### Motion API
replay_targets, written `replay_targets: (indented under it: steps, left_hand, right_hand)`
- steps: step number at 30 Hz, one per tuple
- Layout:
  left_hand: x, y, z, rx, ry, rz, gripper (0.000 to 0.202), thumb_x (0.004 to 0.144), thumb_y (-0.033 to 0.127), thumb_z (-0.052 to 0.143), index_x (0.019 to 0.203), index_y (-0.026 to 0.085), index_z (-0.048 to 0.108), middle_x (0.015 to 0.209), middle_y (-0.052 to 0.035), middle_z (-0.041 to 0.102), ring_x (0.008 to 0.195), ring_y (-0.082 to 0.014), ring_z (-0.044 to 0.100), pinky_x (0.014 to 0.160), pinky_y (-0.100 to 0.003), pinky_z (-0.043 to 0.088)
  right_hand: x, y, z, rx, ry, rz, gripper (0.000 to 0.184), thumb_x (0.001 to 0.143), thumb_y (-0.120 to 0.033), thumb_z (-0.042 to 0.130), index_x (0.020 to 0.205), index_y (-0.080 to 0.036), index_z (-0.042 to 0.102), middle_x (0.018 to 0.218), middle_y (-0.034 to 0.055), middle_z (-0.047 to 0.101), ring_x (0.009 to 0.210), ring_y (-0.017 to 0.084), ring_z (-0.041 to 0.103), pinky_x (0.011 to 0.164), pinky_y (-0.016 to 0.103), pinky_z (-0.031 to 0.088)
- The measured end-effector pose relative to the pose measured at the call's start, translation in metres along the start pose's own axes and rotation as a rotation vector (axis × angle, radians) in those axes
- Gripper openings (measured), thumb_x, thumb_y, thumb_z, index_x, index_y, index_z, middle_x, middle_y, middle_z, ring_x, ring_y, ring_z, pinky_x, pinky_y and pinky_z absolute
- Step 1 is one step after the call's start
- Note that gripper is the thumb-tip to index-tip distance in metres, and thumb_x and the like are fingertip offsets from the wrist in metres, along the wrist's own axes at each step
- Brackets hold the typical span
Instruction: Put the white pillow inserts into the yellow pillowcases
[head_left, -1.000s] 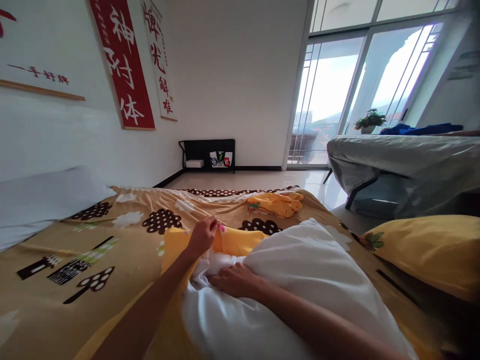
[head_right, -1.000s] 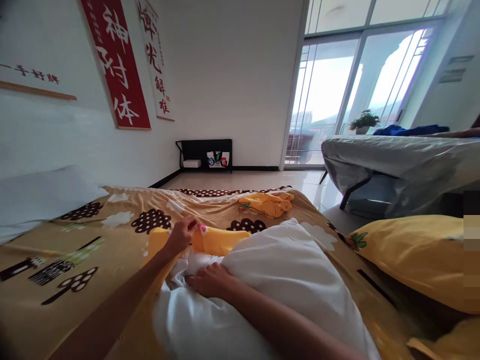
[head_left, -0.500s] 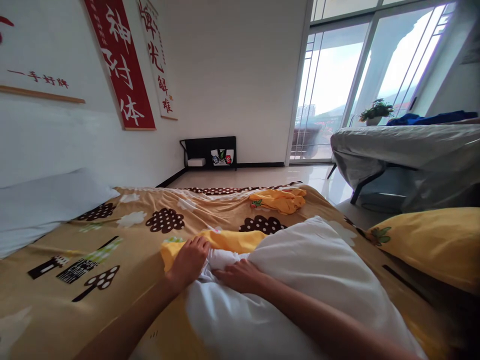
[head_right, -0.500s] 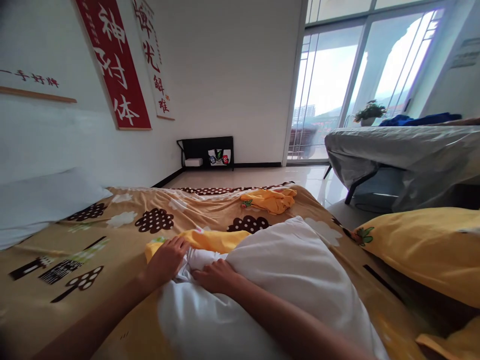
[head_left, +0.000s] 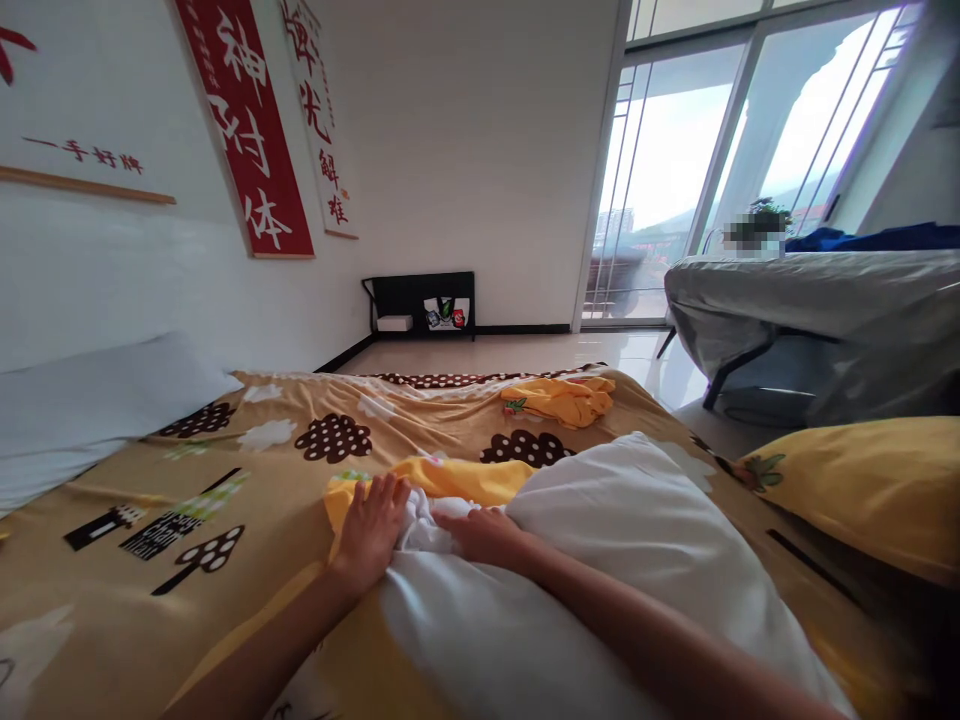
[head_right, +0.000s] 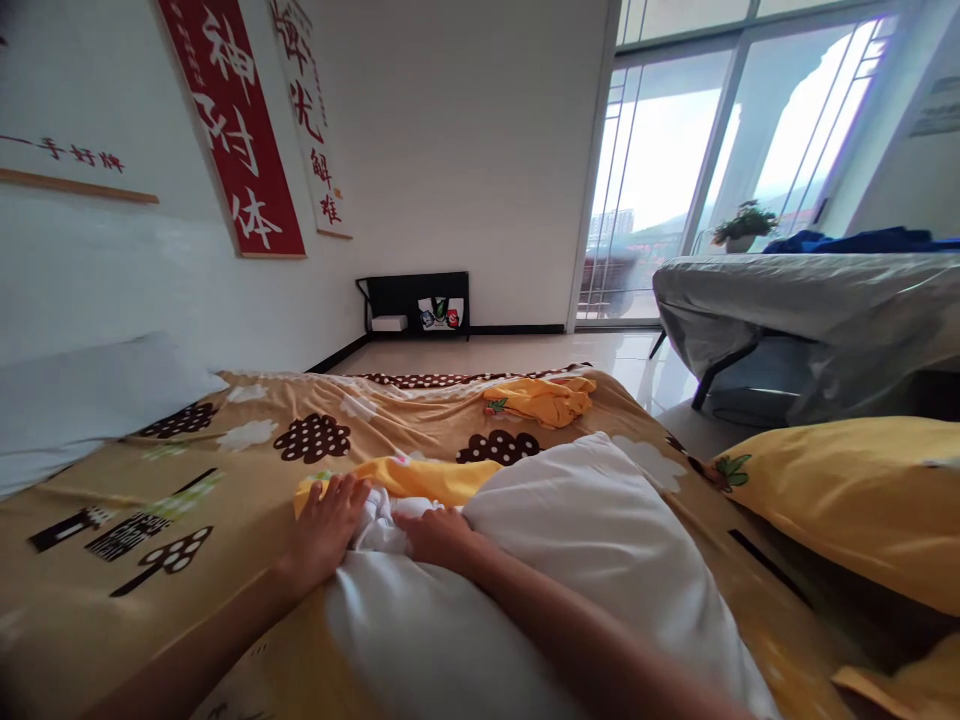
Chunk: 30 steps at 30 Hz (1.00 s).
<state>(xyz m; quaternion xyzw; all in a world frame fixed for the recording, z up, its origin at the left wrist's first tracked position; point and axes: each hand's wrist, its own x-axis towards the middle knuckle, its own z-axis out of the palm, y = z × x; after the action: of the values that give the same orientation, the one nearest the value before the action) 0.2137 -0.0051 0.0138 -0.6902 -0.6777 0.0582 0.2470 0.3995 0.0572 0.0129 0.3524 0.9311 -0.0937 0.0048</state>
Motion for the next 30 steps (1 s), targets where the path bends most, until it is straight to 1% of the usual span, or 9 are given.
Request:
replay_targets:
  steps: [4,7,10,14,21,24,26,28,30]
  left_hand:
    - [0.002,0.002,0.003,0.013,0.009,0.027,0.047,0.084,0.002,0.04,0.126,0.018,0.056,0.127,-0.0137,0.057,0.119,-0.0295,0.048,0.1,-0.048,0.034]
    - [0.005,-0.003,-0.008,-0.016,0.003,0.043,0.037,0.085,0.004,0.04,0.11,0.016,0.064,0.11,-0.0136,0.063,0.106,-0.0295,0.054,0.092,-0.048,0.038]
    - [0.01,-0.006,-0.024,-0.064,0.038,0.005,0.033,0.086,0.005,0.038,0.099,0.015,0.066,0.1,-0.0125,0.065,0.097,-0.0294,0.057,0.088,-0.049,0.039]
    - [0.019,-0.003,-0.037,-0.11,0.1,-0.041,0.028,0.085,0.008,0.041,0.1,0.015,0.064,0.097,-0.0127,0.065,0.094,-0.0297,0.057,0.086,-0.048,0.038]
    - [0.047,0.012,-0.04,-0.186,0.187,-0.058,0.022,0.079,0.012,0.047,0.095,0.015,0.062,0.098,-0.0131,0.062,0.098,-0.0313,0.053,0.088,-0.048,0.036]
    - [0.056,0.023,-0.047,-0.255,0.159,-0.062,0.025,0.076,0.009,0.049,0.097,0.016,0.061,0.099,-0.0122,0.062,0.098,-0.0295,0.055,0.086,-0.045,0.038]
    - [0.054,0.029,-0.052,-0.29,0.139,-0.024,0.028,0.075,0.007,0.047,0.098,0.016,0.06,0.099,-0.0109,0.062,0.098,-0.0273,0.056,0.084,-0.041,0.04]
    - [0.047,0.032,-0.055,-0.299,0.121,0.041,0.031,0.076,0.005,0.046,0.102,0.018,0.058,0.101,-0.0098,0.062,0.097,-0.026,0.058,0.082,-0.038,0.042]
    - [0.037,0.03,-0.051,-0.301,0.054,0.069,0.034,0.078,0.005,0.042,0.105,0.019,0.056,0.1,-0.0093,0.063,0.092,-0.0248,0.061,0.075,-0.035,0.044]
  right_hand:
    - [-0.009,-0.011,-0.003,-0.08,-0.023,-0.024,0.052,0.088,-0.024,0.045,0.139,-0.034,0.043,0.098,0.0097,0.071,0.09,0.025,0.068,0.076,0.039,0.05]
    - [-0.018,-0.023,-0.007,-0.19,-0.028,-0.08,0.05,0.09,-0.02,0.04,0.139,-0.029,0.043,0.093,0.0118,0.071,0.087,0.026,0.069,0.073,0.038,0.051]
    - [-0.028,-0.037,-0.007,-0.252,-0.007,-0.156,0.046,0.092,-0.019,0.038,0.136,-0.023,0.046,0.085,0.0127,0.071,0.079,0.026,0.07,0.066,0.036,0.052]
    - [-0.036,-0.055,-0.004,-0.262,0.055,-0.237,0.036,0.093,-0.019,0.037,0.124,-0.02,0.055,0.078,0.0125,0.071,0.072,0.027,0.07,0.057,0.033,0.051]
    - [-0.035,-0.077,-0.001,-0.242,0.027,-0.233,0.028,0.092,-0.017,0.039,0.108,-0.018,0.062,0.08,0.0112,0.071,0.072,0.027,0.07,0.058,0.035,0.049]
    - [-0.032,-0.072,0.002,-0.232,0.048,-0.246,0.028,0.092,-0.017,0.038,0.107,-0.018,0.062,0.08,0.0089,0.072,0.071,0.026,0.069,0.058,0.035,0.049]
    - [-0.026,-0.059,0.003,-0.21,0.11,-0.253,0.029,0.091,-0.017,0.038,0.108,-0.019,0.062,0.087,0.0094,0.072,0.076,0.026,0.069,0.062,0.036,0.05]
    - [-0.019,-0.039,0.0,-0.178,0.148,-0.191,0.03,0.088,-0.018,0.041,0.108,-0.019,0.063,0.096,0.0108,0.071,0.086,0.027,0.068,0.067,0.037,0.051]
    - [-0.011,-0.019,-0.005,-0.144,0.134,-0.074,0.034,0.086,-0.022,0.044,0.115,-0.022,0.062,0.1,0.0112,0.071,0.091,0.029,0.067,0.07,0.037,0.051]
